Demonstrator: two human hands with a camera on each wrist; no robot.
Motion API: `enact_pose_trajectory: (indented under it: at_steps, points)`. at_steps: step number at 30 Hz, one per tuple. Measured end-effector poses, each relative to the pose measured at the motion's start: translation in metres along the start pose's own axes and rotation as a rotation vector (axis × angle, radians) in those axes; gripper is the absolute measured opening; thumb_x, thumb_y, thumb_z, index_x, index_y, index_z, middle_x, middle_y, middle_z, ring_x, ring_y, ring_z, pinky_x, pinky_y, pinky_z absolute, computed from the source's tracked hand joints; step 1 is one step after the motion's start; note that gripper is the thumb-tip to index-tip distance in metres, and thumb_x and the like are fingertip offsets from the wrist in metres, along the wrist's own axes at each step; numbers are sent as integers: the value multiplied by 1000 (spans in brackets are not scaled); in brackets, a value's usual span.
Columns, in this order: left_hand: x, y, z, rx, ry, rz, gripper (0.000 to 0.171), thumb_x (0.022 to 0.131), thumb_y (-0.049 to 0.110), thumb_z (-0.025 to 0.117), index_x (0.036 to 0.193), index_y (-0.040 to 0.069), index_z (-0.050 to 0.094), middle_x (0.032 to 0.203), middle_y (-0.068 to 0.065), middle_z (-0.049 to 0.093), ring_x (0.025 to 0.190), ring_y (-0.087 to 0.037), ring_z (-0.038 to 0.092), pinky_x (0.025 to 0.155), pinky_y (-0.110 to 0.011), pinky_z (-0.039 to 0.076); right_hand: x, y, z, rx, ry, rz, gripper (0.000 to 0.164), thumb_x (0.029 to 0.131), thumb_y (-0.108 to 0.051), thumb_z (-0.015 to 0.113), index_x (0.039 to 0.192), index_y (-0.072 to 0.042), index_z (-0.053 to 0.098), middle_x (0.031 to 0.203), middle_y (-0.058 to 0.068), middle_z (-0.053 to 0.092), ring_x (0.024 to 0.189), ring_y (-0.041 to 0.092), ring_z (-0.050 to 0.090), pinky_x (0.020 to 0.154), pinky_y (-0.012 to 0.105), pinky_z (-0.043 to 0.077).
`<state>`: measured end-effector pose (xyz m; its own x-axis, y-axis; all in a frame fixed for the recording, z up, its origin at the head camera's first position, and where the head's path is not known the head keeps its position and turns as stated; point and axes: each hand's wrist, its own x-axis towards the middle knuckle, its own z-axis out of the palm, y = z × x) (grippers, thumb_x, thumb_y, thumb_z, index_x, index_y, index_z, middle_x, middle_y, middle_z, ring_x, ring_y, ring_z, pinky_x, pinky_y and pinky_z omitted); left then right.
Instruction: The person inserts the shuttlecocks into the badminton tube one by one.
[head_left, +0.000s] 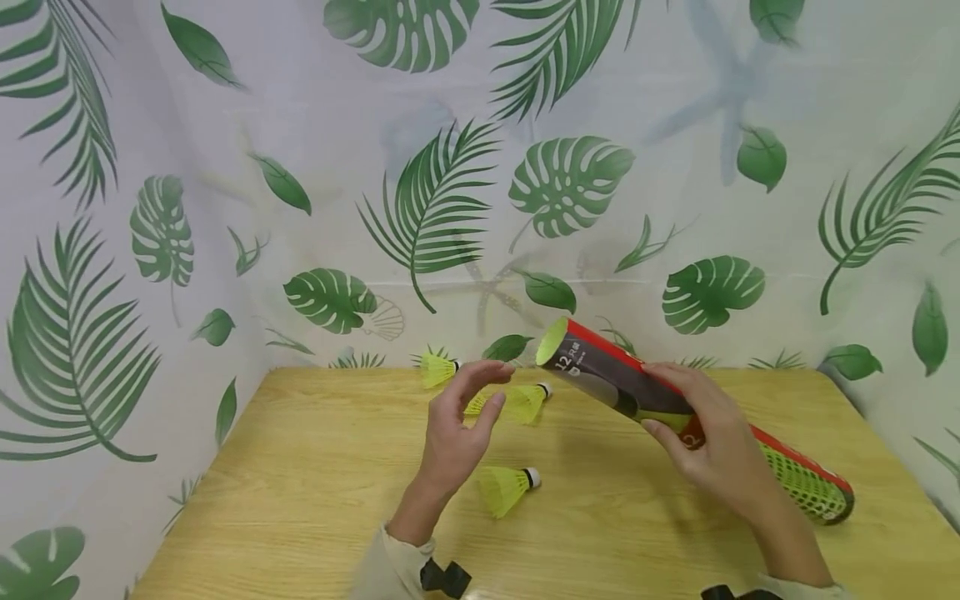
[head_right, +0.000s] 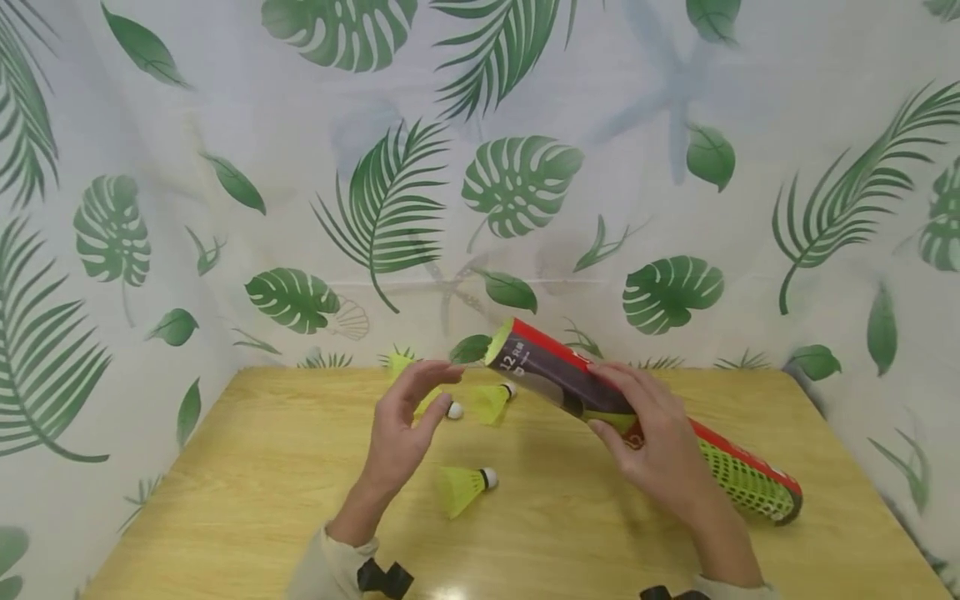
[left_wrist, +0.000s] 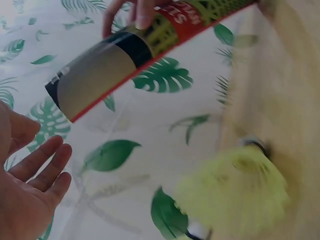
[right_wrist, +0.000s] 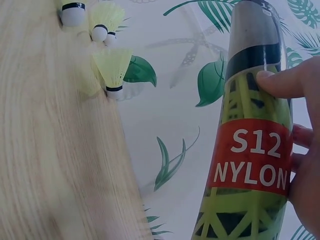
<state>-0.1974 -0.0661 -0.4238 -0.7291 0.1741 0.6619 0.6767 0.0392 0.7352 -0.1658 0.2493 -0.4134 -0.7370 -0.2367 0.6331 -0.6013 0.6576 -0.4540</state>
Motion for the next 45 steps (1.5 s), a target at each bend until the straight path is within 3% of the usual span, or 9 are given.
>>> enact_pose_trajectory:
  at_steps: [4,8,12,16,19,23,29,35,45]
  points:
    - [-18,-7,-16,71,8,-111,26,100,-2,64,125,5,65,117,-7,71,113,-26,68,101,-46,53,3,2,3,-9,2,-14,82,77,0,88,148,-22,55,141,3,58,125,25,54,104,10,31]
    - [-34,-7,-25,118,-39,-221,24,101,3,64,124,10,66,113,-4,71,106,-23,70,95,-42,56,3,5,4,-19,17,-13,82,76,1,88,148,-22,55,142,3,58,125,26,54,102,14,32]
    - [-45,-4,-31,200,-109,-302,24,101,6,65,123,13,67,111,-1,71,100,-19,71,90,-39,58,1,7,4,-30,18,-4,82,77,0,88,148,-22,55,143,4,57,128,28,53,103,33,40]
    - [-53,-3,-36,279,-147,-361,21,101,7,65,121,14,68,103,1,72,95,-19,72,86,-36,59,0,7,2,-32,27,7,82,77,0,88,148,-22,55,143,5,57,128,31,53,106,27,38]
    - [-57,-4,-38,289,-177,-388,19,102,9,64,121,12,67,99,-4,74,92,-26,73,84,-35,60,0,7,0,-34,38,16,82,77,1,87,148,-23,55,144,5,56,129,31,52,106,25,37]
    - [-60,-7,-36,267,-240,-422,20,104,13,62,124,10,66,98,-11,75,91,-32,74,83,-33,59,0,8,-2,-42,51,21,80,77,0,87,148,-22,55,144,6,56,129,31,52,101,39,41]
    - [-61,-12,-26,278,-307,-473,24,104,19,62,126,10,66,97,-9,77,90,-28,75,80,-31,60,-1,13,-2,-57,99,26,80,76,2,86,147,-19,56,144,8,56,125,31,53,100,17,34]
    - [-63,-17,-16,303,-334,-496,26,102,22,66,125,10,67,97,-5,77,87,-18,74,76,-29,60,-1,16,-1,-63,101,21,78,77,1,86,147,-18,57,142,11,57,124,35,54,91,55,42]
    - [-62,-22,-7,333,-296,-477,14,95,7,73,109,6,74,99,-6,77,88,-19,74,75,-29,60,-3,18,-1,-53,106,32,78,76,1,86,146,-17,57,141,12,57,124,36,53,91,60,42]
